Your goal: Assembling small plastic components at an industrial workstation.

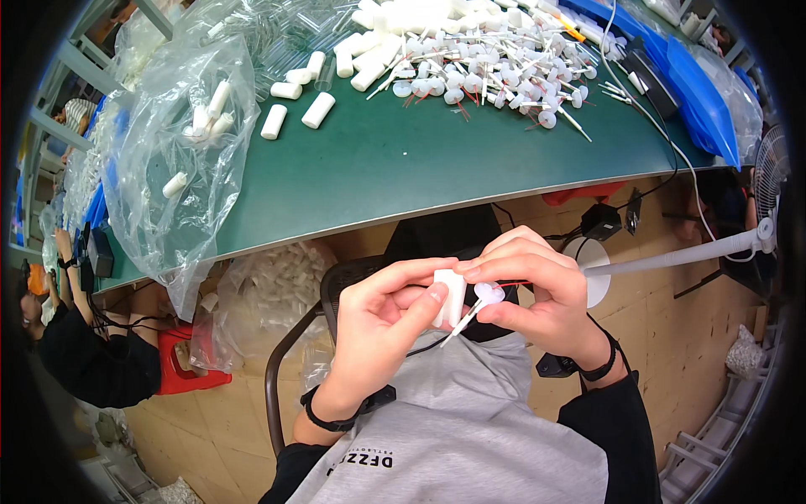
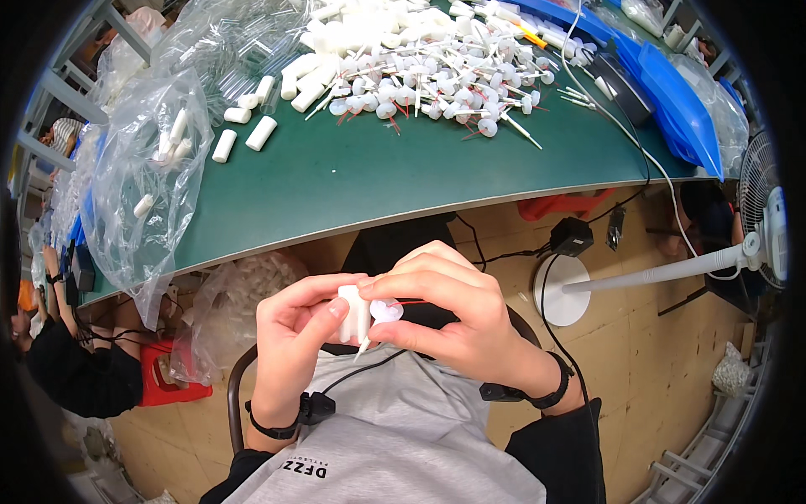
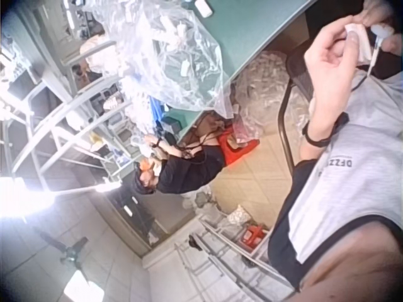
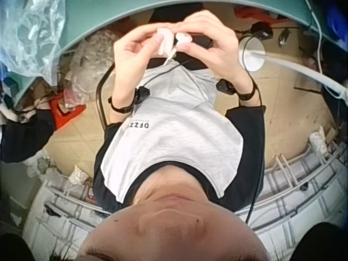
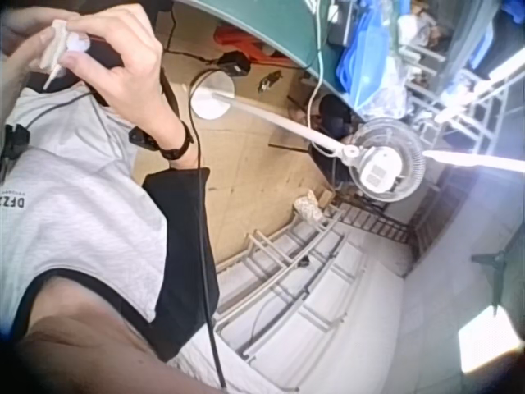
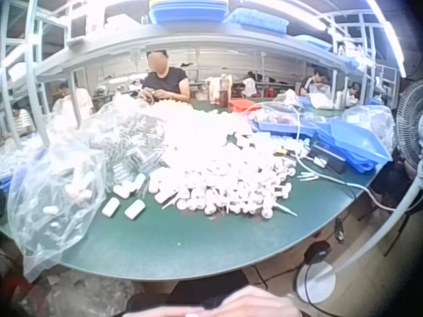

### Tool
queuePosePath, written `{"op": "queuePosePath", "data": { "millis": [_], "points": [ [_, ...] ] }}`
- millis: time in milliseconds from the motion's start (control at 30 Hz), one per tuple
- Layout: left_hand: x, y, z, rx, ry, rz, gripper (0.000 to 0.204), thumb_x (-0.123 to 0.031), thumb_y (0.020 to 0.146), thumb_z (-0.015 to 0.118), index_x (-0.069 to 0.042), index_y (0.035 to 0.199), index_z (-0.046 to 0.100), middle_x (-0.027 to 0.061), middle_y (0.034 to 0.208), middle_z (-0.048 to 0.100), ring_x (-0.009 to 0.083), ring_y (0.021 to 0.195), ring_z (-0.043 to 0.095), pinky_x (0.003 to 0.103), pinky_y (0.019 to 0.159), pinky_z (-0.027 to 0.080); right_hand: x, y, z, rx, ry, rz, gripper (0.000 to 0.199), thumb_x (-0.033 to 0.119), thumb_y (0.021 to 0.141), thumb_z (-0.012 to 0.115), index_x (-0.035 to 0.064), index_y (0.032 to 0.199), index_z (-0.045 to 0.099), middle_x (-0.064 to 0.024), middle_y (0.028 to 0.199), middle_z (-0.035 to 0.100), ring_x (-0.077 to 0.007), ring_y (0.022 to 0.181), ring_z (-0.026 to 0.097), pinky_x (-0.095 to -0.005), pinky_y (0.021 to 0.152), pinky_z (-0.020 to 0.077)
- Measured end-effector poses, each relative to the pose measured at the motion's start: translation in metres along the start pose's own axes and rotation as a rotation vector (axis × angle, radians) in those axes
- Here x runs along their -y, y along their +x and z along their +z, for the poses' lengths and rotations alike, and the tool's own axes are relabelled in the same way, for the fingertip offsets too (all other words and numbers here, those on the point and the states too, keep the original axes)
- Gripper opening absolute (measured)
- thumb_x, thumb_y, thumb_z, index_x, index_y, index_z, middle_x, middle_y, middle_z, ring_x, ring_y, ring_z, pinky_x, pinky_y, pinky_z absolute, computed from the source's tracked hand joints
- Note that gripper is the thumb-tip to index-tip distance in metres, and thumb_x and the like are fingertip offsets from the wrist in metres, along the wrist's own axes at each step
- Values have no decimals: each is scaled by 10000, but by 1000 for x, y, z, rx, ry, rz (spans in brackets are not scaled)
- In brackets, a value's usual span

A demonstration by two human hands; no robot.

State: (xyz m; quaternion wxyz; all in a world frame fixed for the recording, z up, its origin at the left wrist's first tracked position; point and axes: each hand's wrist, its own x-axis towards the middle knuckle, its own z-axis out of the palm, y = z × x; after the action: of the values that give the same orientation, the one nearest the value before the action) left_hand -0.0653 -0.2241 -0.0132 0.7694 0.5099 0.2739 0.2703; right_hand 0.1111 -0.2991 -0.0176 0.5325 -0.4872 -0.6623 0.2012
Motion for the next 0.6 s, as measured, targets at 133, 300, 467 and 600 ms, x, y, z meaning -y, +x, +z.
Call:
{"op": "queuePosePath", "data": {
  "millis": [133, 300, 467, 600],
  "points": [
    [3, 0, 7, 14, -32, -59, 271, 20, 876, 535, 95, 1137, 532, 155, 941, 650, 172, 834, 649, 271, 741, 534, 2, -5, 1, 2, 11, 104, 290, 147, 688, 772, 16, 919, 654, -80, 876, 654, -182, 774, 585, -279, 690, 455],
    [11, -1, 6, 91, 40, 20, 357, 30, 849, 566, 85, 1192, 487, 154, 977, 638, 169, 832, 649, 261, 720, 543, 4, -4, 2, -19, 136, 303, 253, 18, 677, 751, 1, 912, 659, -72, 845, 608, -145, 764, 566, -257, 687, 448],
    [2, 3, 10, 91, 131, 43, 428, 34, 813, 599, 61, 1204, 425, 158, 966, 634, 184, 827, 653, 269, 704, 553, -14, -7, 2, 49, 311, 332, 168, 49, 781, 680, 10, 942, 650, -71, 923, 574, -124, 779, 577, -260, 679, 476],
    [0, 2, 12, 43, 12, 7, 311, 42, 806, 601, 36, 1058, 419, 179, 945, 630, 188, 821, 655, 282, 687, 563, -10, -4, 3, 38, 612, 446, 167, 26, 860, 576, -19, 1013, 624, -99, 1006, 565, -157, 933, 569, -293, 822, 464]
  ]
}}
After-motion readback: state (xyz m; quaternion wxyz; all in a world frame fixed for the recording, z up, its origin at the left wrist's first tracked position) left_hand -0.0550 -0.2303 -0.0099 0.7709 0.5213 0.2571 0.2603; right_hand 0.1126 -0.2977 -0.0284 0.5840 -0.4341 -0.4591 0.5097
